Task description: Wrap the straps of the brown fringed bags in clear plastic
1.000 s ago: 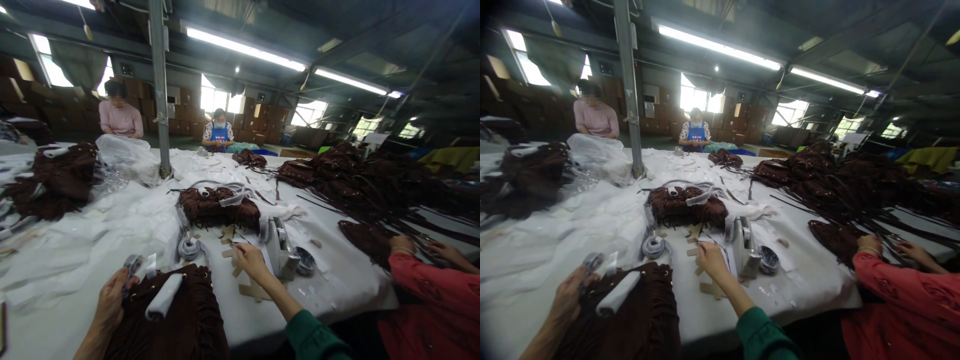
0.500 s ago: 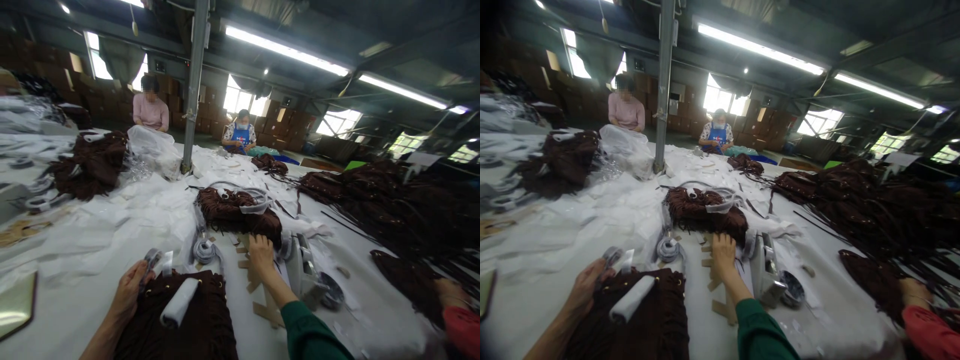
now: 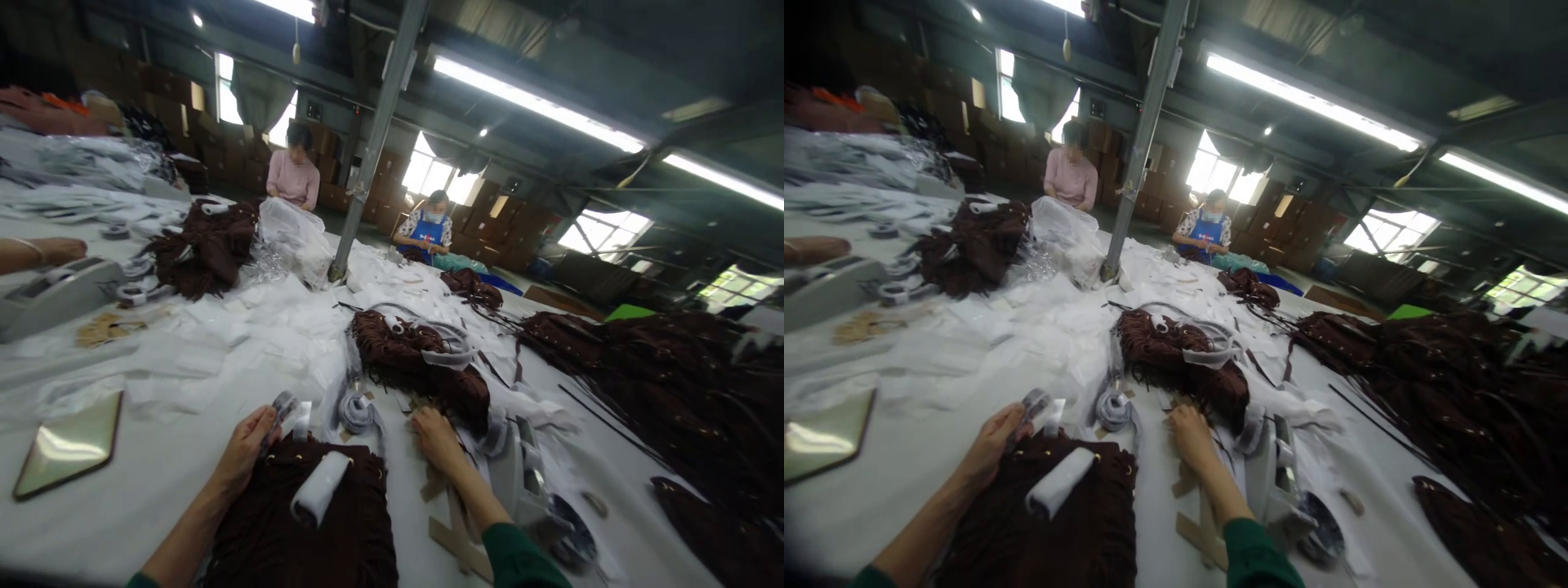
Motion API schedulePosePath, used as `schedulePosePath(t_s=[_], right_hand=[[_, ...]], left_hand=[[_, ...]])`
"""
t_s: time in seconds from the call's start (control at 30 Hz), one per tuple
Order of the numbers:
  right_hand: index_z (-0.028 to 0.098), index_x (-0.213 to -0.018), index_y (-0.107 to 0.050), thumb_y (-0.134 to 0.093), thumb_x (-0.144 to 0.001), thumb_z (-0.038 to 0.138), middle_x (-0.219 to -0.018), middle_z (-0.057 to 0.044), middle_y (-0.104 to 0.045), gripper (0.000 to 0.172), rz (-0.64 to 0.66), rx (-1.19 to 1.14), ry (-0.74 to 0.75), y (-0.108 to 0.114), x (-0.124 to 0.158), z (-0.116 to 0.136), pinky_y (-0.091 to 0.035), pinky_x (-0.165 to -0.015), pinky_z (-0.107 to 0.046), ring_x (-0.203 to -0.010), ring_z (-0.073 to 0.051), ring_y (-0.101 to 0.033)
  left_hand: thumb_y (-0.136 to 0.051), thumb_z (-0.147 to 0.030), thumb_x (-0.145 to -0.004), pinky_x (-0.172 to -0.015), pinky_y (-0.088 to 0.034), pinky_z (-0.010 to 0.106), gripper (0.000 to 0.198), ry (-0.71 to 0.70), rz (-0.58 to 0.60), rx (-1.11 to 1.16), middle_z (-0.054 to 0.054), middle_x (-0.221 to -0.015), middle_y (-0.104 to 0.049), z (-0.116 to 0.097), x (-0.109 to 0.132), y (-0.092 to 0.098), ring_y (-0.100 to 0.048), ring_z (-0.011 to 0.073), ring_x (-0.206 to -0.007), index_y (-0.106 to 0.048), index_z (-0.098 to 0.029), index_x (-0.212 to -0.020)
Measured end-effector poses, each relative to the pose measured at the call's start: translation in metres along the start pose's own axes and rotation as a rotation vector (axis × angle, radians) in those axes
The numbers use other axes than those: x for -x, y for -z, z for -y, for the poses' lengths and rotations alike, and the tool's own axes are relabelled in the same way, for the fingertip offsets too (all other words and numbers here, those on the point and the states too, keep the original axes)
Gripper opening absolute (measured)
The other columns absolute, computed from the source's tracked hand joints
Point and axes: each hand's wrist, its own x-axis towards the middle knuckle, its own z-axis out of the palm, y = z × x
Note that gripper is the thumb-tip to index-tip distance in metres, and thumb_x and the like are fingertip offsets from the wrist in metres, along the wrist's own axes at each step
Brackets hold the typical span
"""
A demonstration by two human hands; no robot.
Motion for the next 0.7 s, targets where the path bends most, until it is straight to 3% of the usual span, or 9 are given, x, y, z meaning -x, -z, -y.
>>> schedulePosePath(t_s=[0.1,0.2,0.37,0.53,0.7], right_hand=[[0.019,-0.086,-0.060,-0.040,-0.090,0.041,-0.090,-0.010,-0.063,0.030,-0.159,-0.197,-0.071,0.007,0.000,0.001,-0.043,-0.081,-0.035,-0.089,-0.024,-0.057],[0.018,-0.094,-0.054,-0.025,-0.090,0.057,-0.080,-0.007,-0.063,0.048,-0.271,-0.435,-0.173,0.013,-0.007,0.005,-0.048,-0.064,-0.031,-0.070,-0.020,-0.059],[0.020,-0.087,-0.048,-0.039,-0.077,0.074,-0.055,0.004,-0.054,0.056,-0.300,-0.724,-0.269,0.017,-0.009,0.019,-0.037,-0.039,-0.023,-0.039,-0.011,-0.046],[0.019,-0.096,-0.052,-0.060,-0.067,0.064,-0.061,0.001,-0.061,0.054,-0.296,-0.798,-0.292,0.024,0.013,0.018,-0.047,-0.049,-0.027,-0.049,-0.015,-0.057],[0.018,-0.096,-0.064,-0.056,-0.073,0.053,-0.082,-0.009,-0.071,0.042,-0.259,-0.397,-0.176,0.016,0.047,0.008,-0.052,-0.073,-0.035,-0.078,-0.025,-0.067]], left_hand=[[-0.064,-0.049,-0.078,-0.049,-0.032,0.019,0.038,-0.011,0.017,-0.003,-0.005,-0.057,-0.046,-0.003,0.000,-0.001,-0.039,0.0090,-0.052,-0.050,-0.017,-0.062],[-0.064,-0.050,-0.077,-0.052,-0.035,0.020,0.037,-0.020,0.028,0.006,-0.004,-0.061,-0.053,-0.005,0.001,-0.001,-0.044,0.0097,-0.054,-0.053,-0.017,-0.064],[-0.063,-0.054,-0.077,-0.056,-0.041,0.025,0.039,0.068,0.063,0.038,0.003,-0.072,-0.067,-0.003,0.001,0.002,-0.060,0.0173,-0.061,-0.063,-0.017,-0.092],[-0.060,-0.056,-0.078,-0.059,-0.042,0.025,0.045,0.026,0.057,-0.048,0.005,-0.073,-0.069,-0.005,0.000,0.003,-0.059,0.0172,-0.062,-0.065,-0.016,-0.099],[-0.052,-0.056,-0.084,-0.057,-0.036,0.023,0.045,0.004,0.058,-0.132,0.002,-0.065,-0.065,-0.006,0.000,0.002,-0.052,0.0143,-0.059,-0.066,-0.016,-0.099]])
